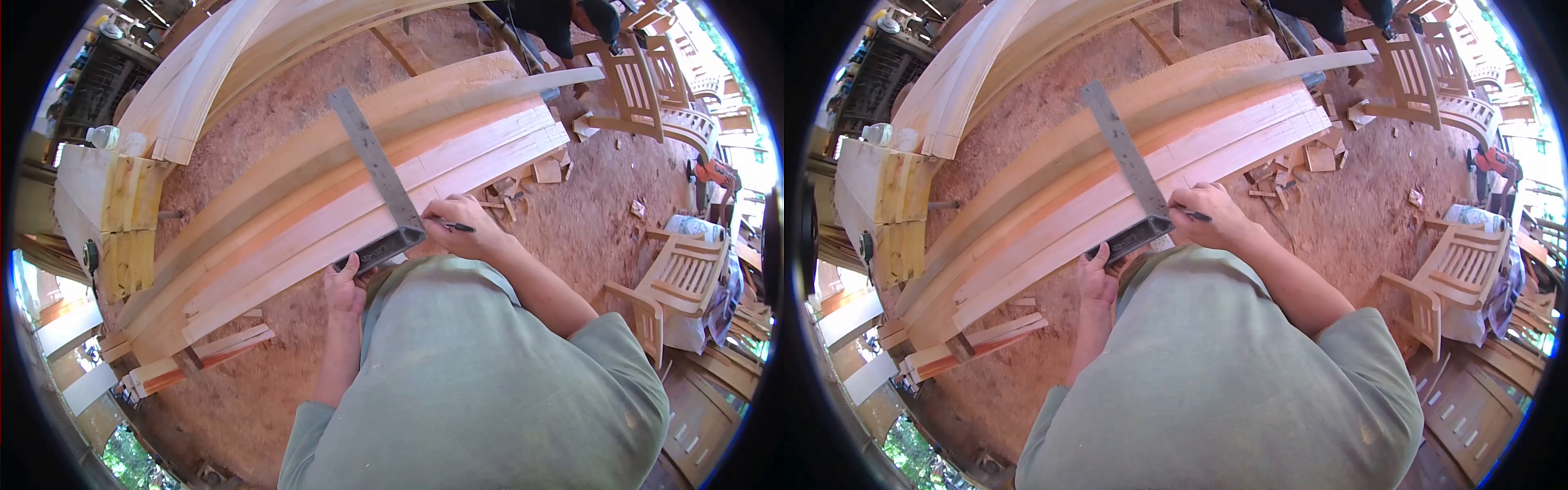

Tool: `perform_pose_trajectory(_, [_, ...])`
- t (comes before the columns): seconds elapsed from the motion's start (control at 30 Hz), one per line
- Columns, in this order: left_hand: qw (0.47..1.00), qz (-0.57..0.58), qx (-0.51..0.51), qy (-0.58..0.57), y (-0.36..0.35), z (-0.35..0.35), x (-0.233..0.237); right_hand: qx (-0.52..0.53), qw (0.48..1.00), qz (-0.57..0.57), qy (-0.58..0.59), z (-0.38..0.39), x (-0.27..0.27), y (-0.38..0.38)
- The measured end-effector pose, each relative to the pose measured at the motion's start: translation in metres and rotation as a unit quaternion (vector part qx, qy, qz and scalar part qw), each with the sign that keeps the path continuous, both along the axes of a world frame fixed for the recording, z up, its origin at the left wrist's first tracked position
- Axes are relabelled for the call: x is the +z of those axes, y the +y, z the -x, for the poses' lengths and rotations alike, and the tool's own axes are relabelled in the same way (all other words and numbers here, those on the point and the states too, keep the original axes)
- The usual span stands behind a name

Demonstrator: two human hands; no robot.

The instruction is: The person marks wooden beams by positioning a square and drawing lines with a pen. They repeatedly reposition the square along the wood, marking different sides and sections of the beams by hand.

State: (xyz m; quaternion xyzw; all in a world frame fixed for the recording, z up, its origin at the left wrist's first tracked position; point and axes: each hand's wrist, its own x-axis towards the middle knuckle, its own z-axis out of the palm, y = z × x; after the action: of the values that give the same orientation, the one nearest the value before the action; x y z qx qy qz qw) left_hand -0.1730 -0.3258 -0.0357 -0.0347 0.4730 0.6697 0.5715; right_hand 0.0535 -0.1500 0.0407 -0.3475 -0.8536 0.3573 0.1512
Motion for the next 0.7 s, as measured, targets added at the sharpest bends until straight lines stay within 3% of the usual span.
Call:
perform_pose_trajectory(0.07, [1.000, 0.015, 0.006, -0.003, 0.002, -0.001, 0.000, 0.022, 0.999, 0.027, -0.040, -0.001, 0.007, 0.000])
perform_pose_trajectory(0.13, [1.000, 0.013, 0.002, -0.008, 0.004, -0.002, 0.003, -0.073, 0.974, 0.212, 0.002, 0.000, 0.015, -0.008])
perform_pose_trajectory(0.17, [1.000, 0.015, -0.004, -0.012, 0.003, -0.001, 0.004, -0.070, 0.975, 0.211, 0.001, 0.000, 0.017, -0.012])
perform_pose_trajectory(0.23, [1.000, 0.000, -0.001, -0.013, 0.003, 0.000, 0.005, -0.166, 0.966, 0.193, 0.050, -0.005, 0.019, -0.019])
perform_pose_trajectory(0.27, [1.000, -0.014, -0.001, -0.014, 0.001, 0.001, 0.005, -0.198, 0.949, 0.236, 0.064, -0.007, 0.022, -0.020])
perform_pose_trajectory(0.3, [1.000, -0.013, -0.001, -0.018, -0.002, 0.003, 0.004, -0.199, 0.949, 0.236, 0.060, -0.010, 0.019, -0.023])
perform_pose_trajectory(0.4, [0.998, -0.039, -0.027, 0.034, -0.017, 0.019, -0.001, -0.239, 0.934, 0.146, 0.223, -0.014, -0.001, -0.032])
perform_pose_trajectory(0.53, [0.998, -0.056, -0.029, 0.030, -0.042, 0.029, 0.006, -0.257, 0.935, 0.141, 0.200, -0.014, 0.007, -0.040])
perform_pose_trajectory(0.7, [0.995, -0.076, 0.000, 0.059, -0.054, 0.033, 0.006, -0.159, 0.968, 0.103, 0.164, -0.004, 0.008, -0.034])
